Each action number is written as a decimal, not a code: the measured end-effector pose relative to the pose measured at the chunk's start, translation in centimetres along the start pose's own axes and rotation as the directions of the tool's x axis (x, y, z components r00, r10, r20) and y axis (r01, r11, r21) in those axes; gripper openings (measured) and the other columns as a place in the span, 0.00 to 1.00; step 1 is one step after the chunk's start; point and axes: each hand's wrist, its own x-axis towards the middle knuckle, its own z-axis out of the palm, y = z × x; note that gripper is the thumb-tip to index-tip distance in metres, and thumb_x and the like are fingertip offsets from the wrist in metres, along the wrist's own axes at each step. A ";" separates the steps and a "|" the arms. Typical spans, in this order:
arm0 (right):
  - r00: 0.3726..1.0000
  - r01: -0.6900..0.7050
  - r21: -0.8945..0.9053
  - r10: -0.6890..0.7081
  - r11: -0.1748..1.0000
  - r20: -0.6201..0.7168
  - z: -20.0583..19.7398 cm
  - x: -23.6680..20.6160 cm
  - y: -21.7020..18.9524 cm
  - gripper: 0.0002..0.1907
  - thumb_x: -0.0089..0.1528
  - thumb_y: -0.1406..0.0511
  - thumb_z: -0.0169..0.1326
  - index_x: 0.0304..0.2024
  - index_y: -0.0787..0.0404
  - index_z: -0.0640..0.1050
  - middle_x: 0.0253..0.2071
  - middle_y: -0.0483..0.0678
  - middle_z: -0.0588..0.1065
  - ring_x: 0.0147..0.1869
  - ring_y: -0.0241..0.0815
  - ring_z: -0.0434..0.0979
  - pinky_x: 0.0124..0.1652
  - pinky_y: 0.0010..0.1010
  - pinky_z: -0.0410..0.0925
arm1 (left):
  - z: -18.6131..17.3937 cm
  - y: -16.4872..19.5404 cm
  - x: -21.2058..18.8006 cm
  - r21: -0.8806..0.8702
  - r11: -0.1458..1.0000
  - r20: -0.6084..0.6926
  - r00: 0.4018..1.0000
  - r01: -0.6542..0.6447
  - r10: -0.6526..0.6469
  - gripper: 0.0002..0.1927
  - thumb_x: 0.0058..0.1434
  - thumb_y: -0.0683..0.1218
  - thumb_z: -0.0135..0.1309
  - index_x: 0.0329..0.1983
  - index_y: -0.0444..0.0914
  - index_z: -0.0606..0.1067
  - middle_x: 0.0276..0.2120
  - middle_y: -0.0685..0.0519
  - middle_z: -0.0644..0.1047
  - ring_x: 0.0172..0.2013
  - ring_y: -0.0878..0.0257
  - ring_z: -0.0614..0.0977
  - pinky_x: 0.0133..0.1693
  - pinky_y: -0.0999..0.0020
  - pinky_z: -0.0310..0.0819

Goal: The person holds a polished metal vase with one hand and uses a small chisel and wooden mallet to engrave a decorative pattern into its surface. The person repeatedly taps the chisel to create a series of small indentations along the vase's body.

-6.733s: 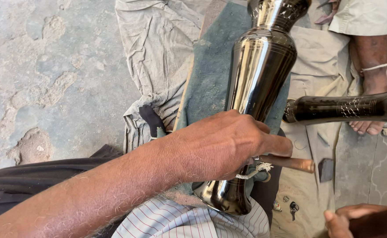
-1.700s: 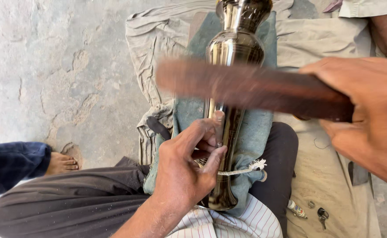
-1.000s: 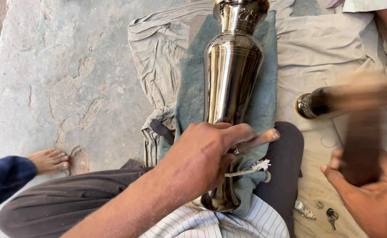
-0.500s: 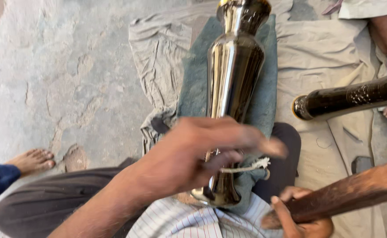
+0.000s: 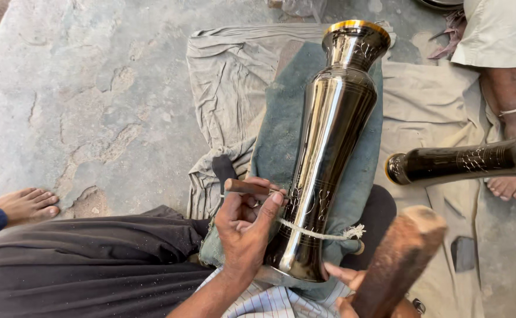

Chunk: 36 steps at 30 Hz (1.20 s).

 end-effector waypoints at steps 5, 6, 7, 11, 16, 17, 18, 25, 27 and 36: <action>0.900 -0.434 -0.062 0.429 0.899 -0.078 -4.2 0.6 -0.5 0.21 0.53 0.74 0.65 0.46 0.70 0.72 0.30 0.59 0.82 0.37 0.57 0.88 0.34 0.52 0.79 | -0.9 2.7 3.3 0.053 0.933 0.411 0.859 -0.356 0.304 0.14 0.67 0.39 0.59 0.55 0.40 0.76 0.45 0.51 0.81 0.42 0.68 0.87 0.42 0.78 0.88; 0.902 -0.431 -0.108 0.423 0.896 -0.090 -4.9 0.9 -1.2 0.23 0.53 0.75 0.65 0.49 0.70 0.72 0.31 0.60 0.80 0.36 0.57 0.86 0.35 0.53 0.79 | -1.1 3.3 4.2 0.117 0.942 0.498 0.839 -0.315 0.219 0.15 0.65 0.39 0.61 0.54 0.41 0.77 0.44 0.52 0.82 0.42 0.68 0.87 0.42 0.77 0.87; 0.905 -0.425 -0.155 0.414 0.892 -0.099 -5.8 1.4 -2.1 0.26 0.53 0.76 0.66 0.52 0.70 0.71 0.31 0.60 0.78 0.34 0.58 0.84 0.36 0.54 0.78 | -1.2 3.9 5.0 0.184 0.942 0.573 0.809 -0.280 0.129 0.16 0.63 0.39 0.62 0.54 0.42 0.78 0.42 0.53 0.83 0.41 0.68 0.87 0.42 0.76 0.85; 0.949 -0.311 -0.231 0.288 0.922 -0.129 -9.3 2.6 -4.5 0.33 0.51 0.76 0.64 0.57 0.61 0.69 0.32 0.53 0.78 0.40 0.44 0.86 0.43 0.41 0.78 | -1.0 6.0 7.5 0.201 0.900 0.718 0.684 -0.386 0.133 0.19 0.57 0.41 0.66 0.52 0.42 0.79 0.36 0.55 0.84 0.36 0.67 0.87 0.41 0.71 0.87; 0.973 -0.232 -0.393 0.206 0.890 -0.109 -12.6 2.3 -4.2 0.31 0.54 0.75 0.67 0.56 0.66 0.67 0.31 0.55 0.73 0.32 0.50 0.86 0.40 0.43 0.78 | 0.0 6.8 9.5 0.120 0.837 0.840 0.504 -0.533 0.200 0.25 0.57 0.37 0.63 0.59 0.41 0.75 0.35 0.54 0.82 0.36 0.65 0.86 0.38 0.67 0.82; 0.969 -0.244 -0.479 0.198 0.843 -0.145 -13.1 2.4 -4.3 0.29 0.55 0.74 0.68 0.53 0.66 0.67 0.31 0.55 0.73 0.33 0.50 0.83 0.39 0.44 0.78 | 0.2 6.7 9.8 0.109 0.836 0.862 0.471 -0.537 0.190 0.26 0.56 0.36 0.62 0.59 0.42 0.75 0.33 0.55 0.82 0.34 0.65 0.85 0.36 0.67 0.82; 0.966 -0.256 -0.560 0.186 0.788 -0.180 -13.5 2.4 -4.6 0.27 0.55 0.74 0.69 0.51 0.65 0.68 0.30 0.55 0.72 0.34 0.50 0.80 0.37 0.45 0.77 | 0.4 6.7 10.2 0.097 0.835 0.881 0.437 -0.542 0.181 0.27 0.55 0.36 0.62 0.59 0.43 0.75 0.32 0.56 0.81 0.33 0.65 0.85 0.34 0.67 0.81; 0.910 -0.329 -0.769 0.401 0.549 -0.103 -13.6 5.9 -7.2 0.16 0.54 0.65 0.73 0.34 0.62 0.76 0.27 0.53 0.78 0.32 0.48 0.81 0.41 0.41 0.78 | 1.3 6.2 11.5 0.061 0.829 0.946 0.296 -0.556 0.129 0.28 0.54 0.37 0.64 0.59 0.42 0.73 0.28 0.58 0.80 0.32 0.67 0.86 0.35 0.68 0.84; 0.945 -0.310 -0.871 0.222 0.382 -0.239 -12.9 5.4 -7.1 0.15 0.51 0.66 0.72 0.32 0.60 0.77 0.26 0.51 0.79 0.33 0.45 0.82 0.41 0.39 0.78 | 1.5 6.0 11.4 0.007 0.794 0.940 0.275 -0.608 0.202 0.26 0.56 0.40 0.64 0.58 0.42 0.73 0.31 0.56 0.82 0.36 0.66 0.86 0.37 0.67 0.84; 0.982 -0.018 -0.892 -0.161 0.452 -0.102 -14.5 4.8 -4.6 0.16 0.54 0.65 0.69 0.37 0.62 0.76 0.22 0.47 0.76 0.23 0.40 0.77 0.31 0.27 0.72 | 1.6 5.9 11.8 0.017 0.788 0.960 0.231 -0.616 0.160 0.16 0.63 0.38 0.56 0.54 0.43 0.76 0.34 0.52 0.84 0.34 0.64 0.87 0.32 0.67 0.83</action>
